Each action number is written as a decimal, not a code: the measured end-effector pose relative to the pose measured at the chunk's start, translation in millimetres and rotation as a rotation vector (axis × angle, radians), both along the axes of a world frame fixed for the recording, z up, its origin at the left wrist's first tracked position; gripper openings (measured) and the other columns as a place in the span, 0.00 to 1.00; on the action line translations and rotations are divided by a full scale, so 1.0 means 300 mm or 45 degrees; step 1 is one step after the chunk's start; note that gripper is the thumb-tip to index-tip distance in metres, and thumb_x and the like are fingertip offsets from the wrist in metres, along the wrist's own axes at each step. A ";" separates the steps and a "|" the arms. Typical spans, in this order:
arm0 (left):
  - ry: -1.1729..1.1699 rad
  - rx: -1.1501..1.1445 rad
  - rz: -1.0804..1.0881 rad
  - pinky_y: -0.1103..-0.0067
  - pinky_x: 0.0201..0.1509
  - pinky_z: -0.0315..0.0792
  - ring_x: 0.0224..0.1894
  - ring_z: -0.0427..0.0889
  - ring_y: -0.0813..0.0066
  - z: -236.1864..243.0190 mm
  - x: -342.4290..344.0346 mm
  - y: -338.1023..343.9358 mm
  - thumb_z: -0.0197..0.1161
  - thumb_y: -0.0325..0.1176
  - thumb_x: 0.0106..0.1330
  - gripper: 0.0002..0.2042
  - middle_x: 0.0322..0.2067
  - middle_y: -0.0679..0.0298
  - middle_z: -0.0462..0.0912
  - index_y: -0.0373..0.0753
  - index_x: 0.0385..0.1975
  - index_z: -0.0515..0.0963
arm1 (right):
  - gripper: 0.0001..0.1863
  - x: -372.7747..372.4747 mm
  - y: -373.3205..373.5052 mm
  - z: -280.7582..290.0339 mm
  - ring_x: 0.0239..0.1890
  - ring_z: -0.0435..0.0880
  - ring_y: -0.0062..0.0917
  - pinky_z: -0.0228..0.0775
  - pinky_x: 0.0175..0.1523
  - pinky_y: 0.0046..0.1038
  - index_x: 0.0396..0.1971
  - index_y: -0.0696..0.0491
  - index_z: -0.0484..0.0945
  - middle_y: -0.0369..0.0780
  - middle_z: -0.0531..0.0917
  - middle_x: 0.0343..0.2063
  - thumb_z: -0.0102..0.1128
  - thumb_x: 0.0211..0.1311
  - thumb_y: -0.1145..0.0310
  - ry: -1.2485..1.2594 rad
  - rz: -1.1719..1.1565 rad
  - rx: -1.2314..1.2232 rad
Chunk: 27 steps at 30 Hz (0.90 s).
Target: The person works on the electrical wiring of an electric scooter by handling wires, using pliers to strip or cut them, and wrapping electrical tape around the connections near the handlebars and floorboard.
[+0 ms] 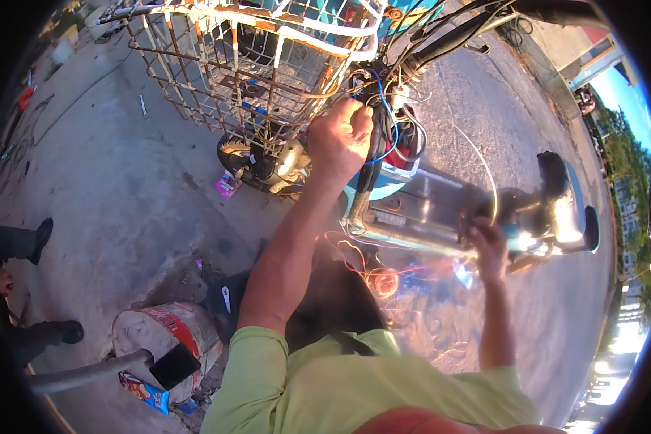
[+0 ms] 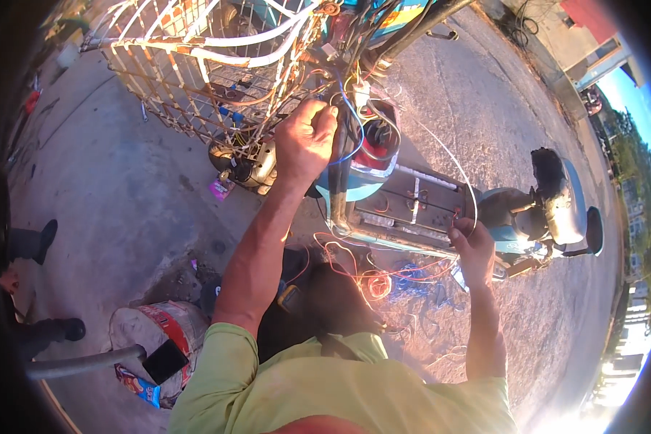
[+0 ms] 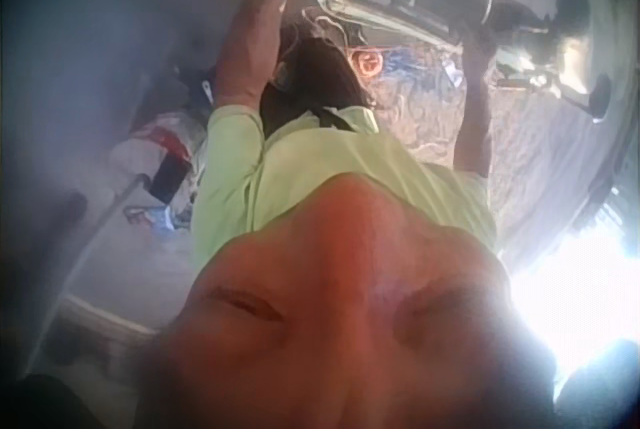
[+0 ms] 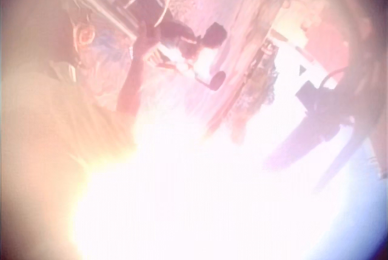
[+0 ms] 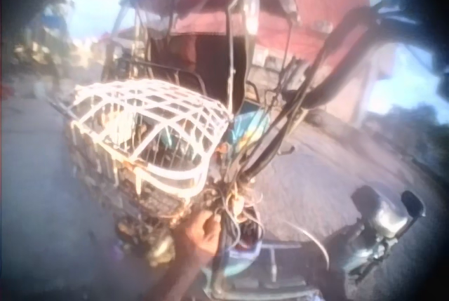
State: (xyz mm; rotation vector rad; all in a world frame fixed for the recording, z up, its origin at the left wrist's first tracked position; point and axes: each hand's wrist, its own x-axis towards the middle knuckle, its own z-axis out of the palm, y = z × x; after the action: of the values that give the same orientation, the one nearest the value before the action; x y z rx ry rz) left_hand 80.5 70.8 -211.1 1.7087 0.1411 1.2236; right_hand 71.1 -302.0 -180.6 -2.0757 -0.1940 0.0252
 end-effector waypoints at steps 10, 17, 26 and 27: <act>0.044 0.118 0.102 0.69 0.26 0.70 0.18 0.74 0.57 0.002 0.023 0.005 0.65 0.27 0.64 0.07 0.17 0.57 0.74 0.38 0.26 0.73 | 0.15 -0.112 0.052 0.045 0.37 0.88 0.26 0.79 0.44 0.29 0.45 0.55 0.84 0.42 0.89 0.36 0.71 0.58 0.69 0.163 0.675 -0.753; 0.431 0.250 0.201 0.59 0.30 0.74 0.27 0.81 0.47 0.098 -0.070 -0.007 0.61 0.36 0.65 0.07 0.24 0.52 0.79 0.40 0.30 0.76 | 0.24 -0.035 0.617 0.310 0.30 0.84 0.21 0.77 0.37 0.25 0.56 0.53 0.78 0.39 0.85 0.31 0.67 0.58 0.77 -0.634 0.713 -0.402; -0.065 -0.168 -0.343 0.73 0.26 0.72 0.26 0.79 0.73 -0.058 -0.010 0.057 0.63 0.32 0.62 0.07 0.24 0.64 0.78 0.39 0.25 0.75 | 0.20 -0.054 0.948 0.374 0.29 0.83 0.32 0.75 0.33 0.30 0.51 0.51 0.80 0.41 0.79 0.31 0.63 0.57 0.77 -1.278 1.228 -0.584; -0.196 -0.104 -0.276 0.72 0.26 0.73 0.26 0.80 0.72 -0.037 -0.031 0.040 0.62 0.32 0.63 0.07 0.25 0.62 0.79 0.38 0.26 0.76 | 0.18 -0.036 0.933 0.389 0.29 0.83 0.32 0.75 0.34 0.31 0.50 0.51 0.80 0.41 0.80 0.32 0.62 0.59 0.77 -1.278 1.123 -0.513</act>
State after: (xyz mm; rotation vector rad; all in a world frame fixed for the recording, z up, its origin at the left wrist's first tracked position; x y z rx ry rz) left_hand 71.2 82.7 -222.1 1.5104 -0.0844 1.1656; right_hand 60.3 -22.3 -63.9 -2.0418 -1.8082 -0.4783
